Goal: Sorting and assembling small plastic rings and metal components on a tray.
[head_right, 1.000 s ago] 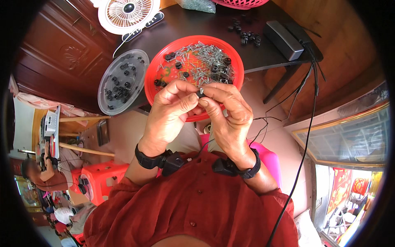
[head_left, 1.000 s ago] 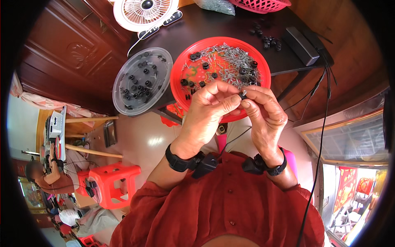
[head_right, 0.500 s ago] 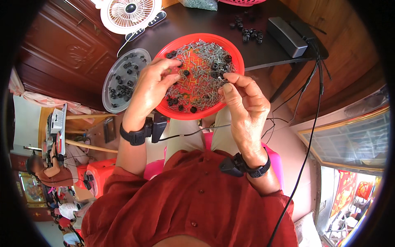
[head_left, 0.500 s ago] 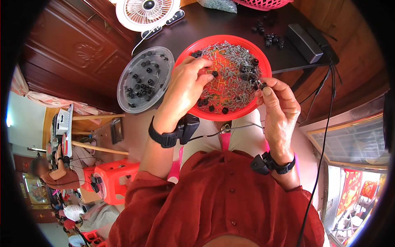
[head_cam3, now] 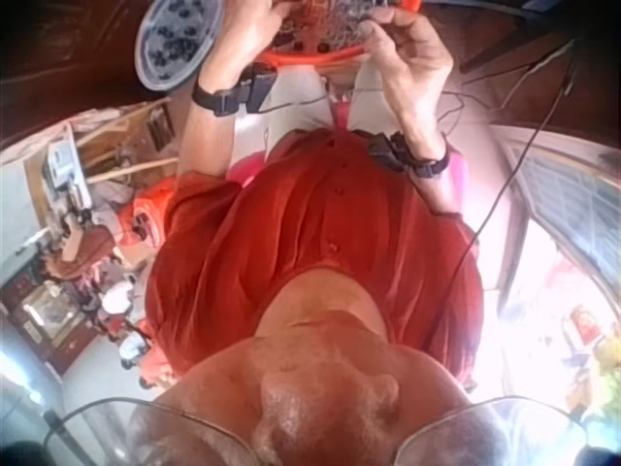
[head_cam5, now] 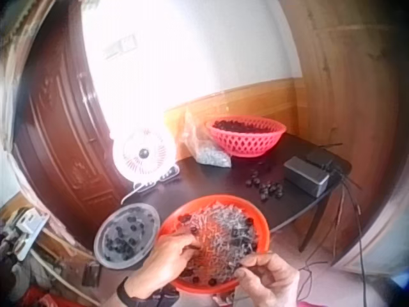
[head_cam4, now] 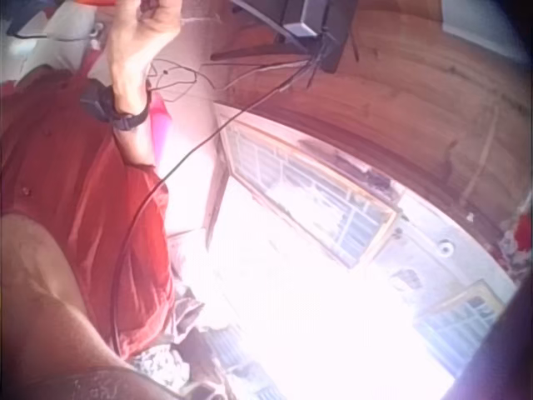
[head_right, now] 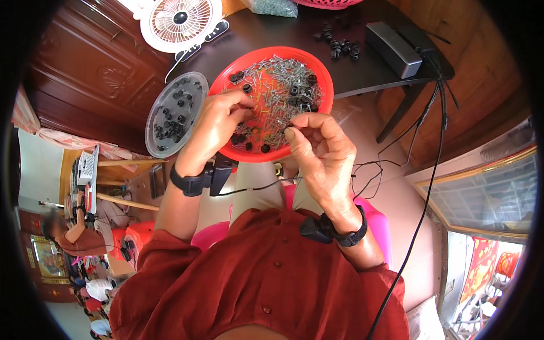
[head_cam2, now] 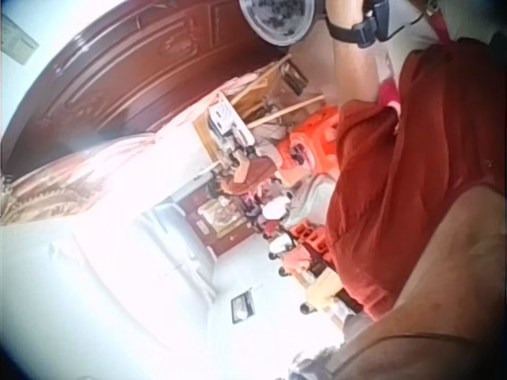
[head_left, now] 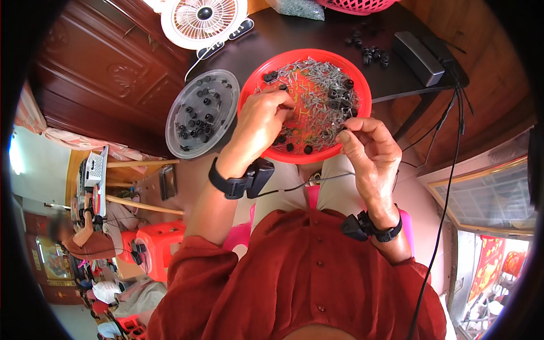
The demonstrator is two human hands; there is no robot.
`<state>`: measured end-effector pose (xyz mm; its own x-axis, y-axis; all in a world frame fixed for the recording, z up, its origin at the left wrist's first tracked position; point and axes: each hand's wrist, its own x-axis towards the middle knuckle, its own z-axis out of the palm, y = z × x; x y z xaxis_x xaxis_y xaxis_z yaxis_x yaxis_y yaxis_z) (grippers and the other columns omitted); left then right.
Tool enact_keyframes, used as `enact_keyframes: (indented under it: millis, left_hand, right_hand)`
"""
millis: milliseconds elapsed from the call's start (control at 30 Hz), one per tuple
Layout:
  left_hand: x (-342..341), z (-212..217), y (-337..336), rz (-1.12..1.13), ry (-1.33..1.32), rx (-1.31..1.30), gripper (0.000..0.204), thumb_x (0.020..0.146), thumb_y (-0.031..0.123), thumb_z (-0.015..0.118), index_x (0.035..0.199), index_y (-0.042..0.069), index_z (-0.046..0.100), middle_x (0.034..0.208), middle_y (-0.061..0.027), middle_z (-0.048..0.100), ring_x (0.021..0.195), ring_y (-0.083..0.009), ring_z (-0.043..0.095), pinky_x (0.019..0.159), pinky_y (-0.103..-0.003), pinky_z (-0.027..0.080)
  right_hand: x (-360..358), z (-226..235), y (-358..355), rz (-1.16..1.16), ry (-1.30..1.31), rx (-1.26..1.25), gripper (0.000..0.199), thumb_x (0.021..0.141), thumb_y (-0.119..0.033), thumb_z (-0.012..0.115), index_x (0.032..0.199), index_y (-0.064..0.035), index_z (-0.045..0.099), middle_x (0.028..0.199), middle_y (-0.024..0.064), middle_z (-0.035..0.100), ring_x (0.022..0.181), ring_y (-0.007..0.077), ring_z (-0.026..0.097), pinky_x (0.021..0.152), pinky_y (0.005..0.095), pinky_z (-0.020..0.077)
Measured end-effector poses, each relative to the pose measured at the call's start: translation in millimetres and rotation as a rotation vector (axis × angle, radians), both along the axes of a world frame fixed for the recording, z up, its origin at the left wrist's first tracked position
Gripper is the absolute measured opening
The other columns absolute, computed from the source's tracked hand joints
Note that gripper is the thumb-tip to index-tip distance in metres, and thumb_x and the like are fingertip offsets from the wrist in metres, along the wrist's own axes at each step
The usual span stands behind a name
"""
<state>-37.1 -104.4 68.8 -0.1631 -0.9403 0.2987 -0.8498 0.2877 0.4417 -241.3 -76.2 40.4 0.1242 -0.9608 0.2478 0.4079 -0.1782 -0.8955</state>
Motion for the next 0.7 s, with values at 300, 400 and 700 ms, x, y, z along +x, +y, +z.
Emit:
enact_keyframes:
  millis: [300, 400, 700]
  left_hand:
    - [13, -6, -18, -0.051, -0.126, -0.097, 0.035, 0.078, -0.006, 0.054, 0.113, 0.001, 0.055, 0.111, -0.0147, 0.056, 0.109, -0.0293, 0.052, 0.092, -0.034, 0.042]
    - [21, -5, -21, -0.09, -0.09, -0.009, 0.03, 0.077, -0.006, 0.056, 0.106, -0.001, 0.058, 0.106, -0.0134, 0.058, 0.098, -0.0269, 0.057, 0.085, -0.031, 0.045]
    - [18, -8, -13, 0.054, 0.315, 0.105, 0.01, 0.085, 0.001, 0.054, 0.092, 0.001, 0.061, 0.071, -0.0006, 0.058, 0.064, -0.007, 0.053, 0.059, -0.024, 0.045]
  right_hand:
    - [7, -6, -8, -0.186, 0.324, -0.433, 0.015, 0.075, 0.004, 0.065, 0.088, -0.0002, 0.059, 0.082, 0.0073, 0.06, 0.068, 0.0121, 0.057, 0.061, 0.025, 0.0472]
    - [12, -3, -5, -0.189, 0.423, -0.547, 0.016, 0.072, 0.004, 0.065, 0.086, -0.0018, 0.06, 0.082, 0.0093, 0.06, 0.068, 0.0168, 0.06, 0.059, 0.0276, 0.0482]
    - [22, -17, -7, -0.224, 0.545, -0.748, 0.02, 0.069, 0.001, 0.066, 0.086, -0.006, 0.059, 0.083, 0.006, 0.06, 0.072, 0.0224, 0.059, 0.062, 0.0323, 0.0428]
